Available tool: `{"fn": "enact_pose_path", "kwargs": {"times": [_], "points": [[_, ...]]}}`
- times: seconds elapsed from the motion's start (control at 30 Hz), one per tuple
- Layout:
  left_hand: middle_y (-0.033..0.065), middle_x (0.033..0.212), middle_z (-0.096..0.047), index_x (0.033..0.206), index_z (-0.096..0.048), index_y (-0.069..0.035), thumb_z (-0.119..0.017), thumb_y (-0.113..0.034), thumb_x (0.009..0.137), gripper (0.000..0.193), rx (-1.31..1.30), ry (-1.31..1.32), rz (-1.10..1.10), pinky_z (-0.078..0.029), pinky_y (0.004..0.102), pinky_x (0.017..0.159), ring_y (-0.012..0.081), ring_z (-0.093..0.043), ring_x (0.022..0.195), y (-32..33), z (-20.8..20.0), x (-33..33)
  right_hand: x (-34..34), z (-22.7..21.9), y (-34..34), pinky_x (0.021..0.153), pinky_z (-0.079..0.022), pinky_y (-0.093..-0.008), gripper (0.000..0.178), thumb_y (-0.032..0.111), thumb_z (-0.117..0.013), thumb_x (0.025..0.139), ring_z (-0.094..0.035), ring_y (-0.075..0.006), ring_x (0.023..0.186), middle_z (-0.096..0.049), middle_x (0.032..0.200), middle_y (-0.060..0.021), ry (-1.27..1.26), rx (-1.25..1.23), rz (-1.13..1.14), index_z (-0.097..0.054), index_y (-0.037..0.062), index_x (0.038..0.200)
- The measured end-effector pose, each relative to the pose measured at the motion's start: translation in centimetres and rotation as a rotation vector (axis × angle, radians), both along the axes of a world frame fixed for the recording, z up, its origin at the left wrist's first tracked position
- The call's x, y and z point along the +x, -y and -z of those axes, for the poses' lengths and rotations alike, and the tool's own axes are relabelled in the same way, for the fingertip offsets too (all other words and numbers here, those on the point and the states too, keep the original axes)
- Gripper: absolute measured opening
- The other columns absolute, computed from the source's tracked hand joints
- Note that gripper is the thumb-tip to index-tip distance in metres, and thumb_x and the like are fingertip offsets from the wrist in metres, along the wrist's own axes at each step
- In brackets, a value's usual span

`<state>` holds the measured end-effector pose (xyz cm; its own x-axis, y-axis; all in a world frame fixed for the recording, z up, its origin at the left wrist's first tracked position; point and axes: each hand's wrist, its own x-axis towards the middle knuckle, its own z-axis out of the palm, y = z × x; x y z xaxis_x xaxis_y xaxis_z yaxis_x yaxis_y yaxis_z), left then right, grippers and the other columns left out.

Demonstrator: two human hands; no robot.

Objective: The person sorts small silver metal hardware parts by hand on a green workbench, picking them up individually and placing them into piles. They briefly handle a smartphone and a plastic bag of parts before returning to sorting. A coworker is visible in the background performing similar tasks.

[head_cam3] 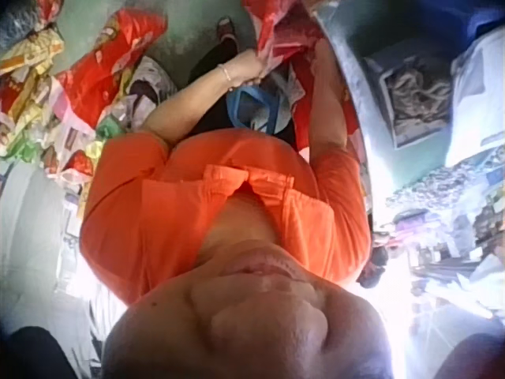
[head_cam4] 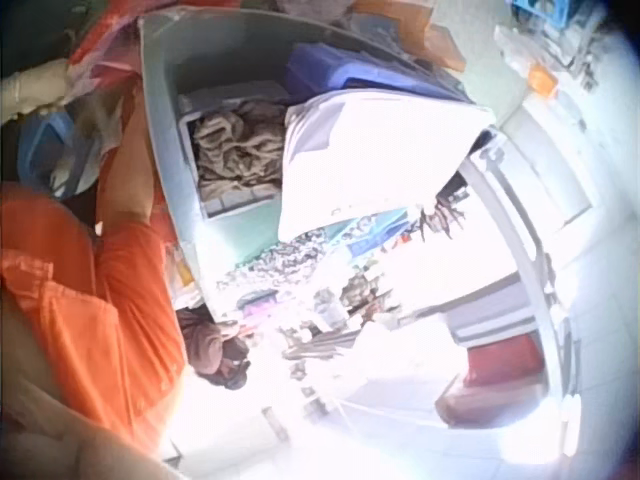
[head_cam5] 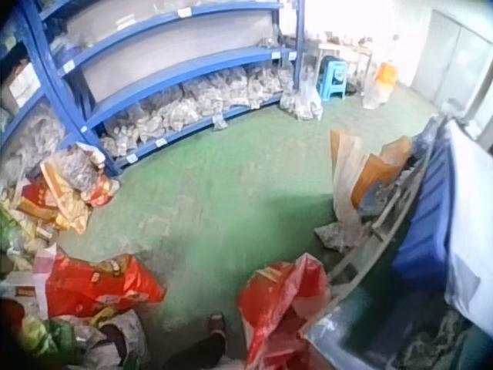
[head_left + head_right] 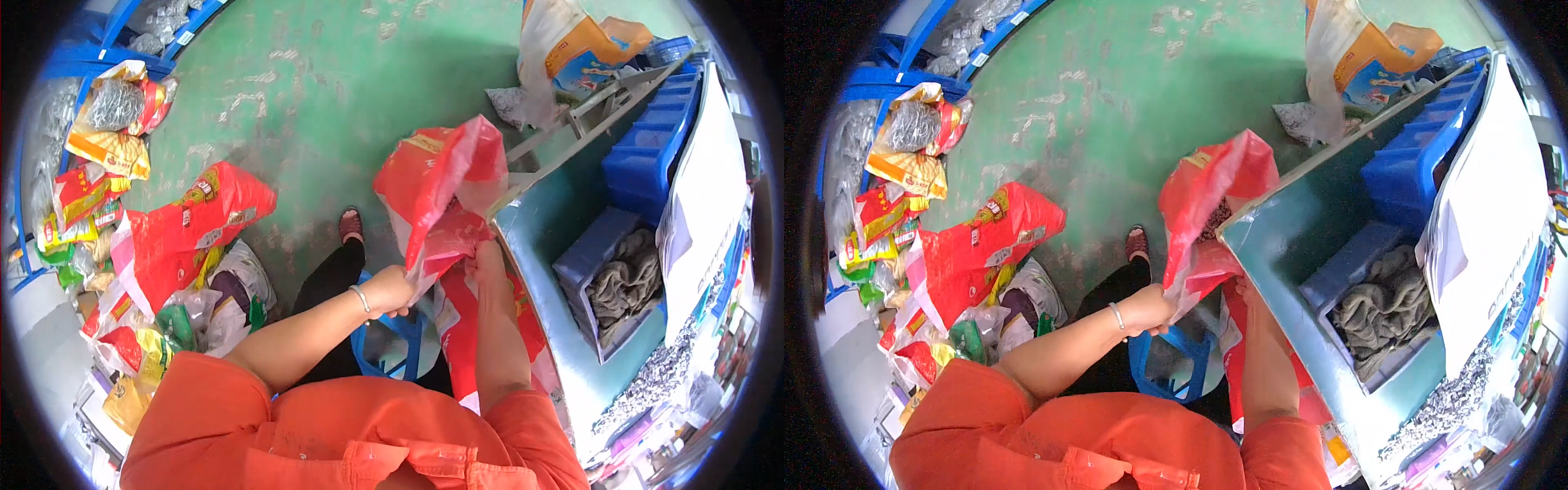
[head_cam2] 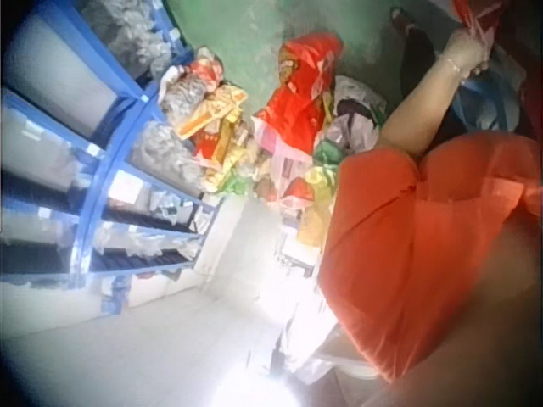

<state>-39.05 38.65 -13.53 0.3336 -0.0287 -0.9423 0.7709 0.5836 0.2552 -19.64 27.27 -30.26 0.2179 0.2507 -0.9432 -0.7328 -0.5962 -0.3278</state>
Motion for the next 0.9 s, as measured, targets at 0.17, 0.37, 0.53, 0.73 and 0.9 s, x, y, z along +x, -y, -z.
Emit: {"fn": "enact_pose_path", "kwargs": {"times": [0.17, 0.37, 0.53, 0.73, 0.9], "points": [[0.0197, 0.112, -0.054, 0.115, -0.05, 0.001, -0.07, -0.025, 0.072, 0.054, 0.852, 0.305, -0.037, -0.04, 0.0358, 0.09, 0.03, -0.05, 0.108, -1.2, 0.3, 0.9, -1.1, -1.6, -0.4, 0.034, -0.021, -0.0203, 0.013, 0.018, -0.044, 0.085, -0.035, -0.0072, 0.039, -0.05, 0.058, 0.0043, 0.086, -0.069, -0.027, -0.056, 0.0176, 0.079], [0.0138, 0.079, -0.062, 0.095, -0.058, -0.001, -0.062, -0.024, 0.08, 0.028, 1.263, 0.183, 0.067, -0.047, 0.0378, 0.071, 0.0287, -0.061, 0.076, -3.4, 4.0, 2.7, 0.0, -2.8, 0.6, 0.037, -0.027, -0.0272, 0.005, 0.014, -0.051, 0.077, -0.039, -0.0121, 0.042, -0.048, 0.06, -0.001, 0.045, -0.042, -0.182, -0.054, 0.0108, 0.074], [0.0178, 0.085, -0.064, 0.097, -0.06, -0.005, -0.058, -0.019, 0.083, 0.02, 1.175, 0.264, -0.36, -0.048, 0.0389, 0.07, 0.0317, -0.063, 0.079, -5.3, 4.4, 0.2, -0.8, -7.5, 2.4, 0.046, -0.038, -0.0243, 0.017, 0.018, -0.048, 0.085, -0.046, -0.0111, 0.052, -0.051, 0.065, -0.001, 0.236, 0.083, -0.014, -0.054, 0.0064, 0.097], [0.0146, 0.086, -0.059, 0.11, -0.052, -0.004, -0.065, -0.014, 0.078, 0.036, 1.455, 0.177, -0.185, -0.047, 0.0345, 0.069, 0.0258, -0.058, 0.074, -3.1, 0.8, -0.1, -5.3, -8.2, 13.6, 0.049, -0.048, -0.0261, 0.031, 0.009, -0.047, 0.086, -0.057, -0.0151, 0.057, -0.057, 0.075, -0.0083, 0.17, 0.251, -0.442, -0.047, 0.0032, 0.117], [0.0064, 0.085, -0.047, 0.113, -0.047, 0.001, -0.063, -0.001, 0.075, 0.042, 1.718, 0.834, -0.275, -0.039, 0.0264, 0.064, 0.0135, -0.045, 0.073, 3.2, -6.7, 1.6, -9.5, -10.8, 20.3, 0.051, -0.054, -0.0342, 0.037, 0.008, -0.047, 0.082, -0.065, -0.0232, 0.067, -0.063, 0.082, -0.017, -0.212, 0.109, -0.889, -0.047, -0.0021, 0.118]]}}
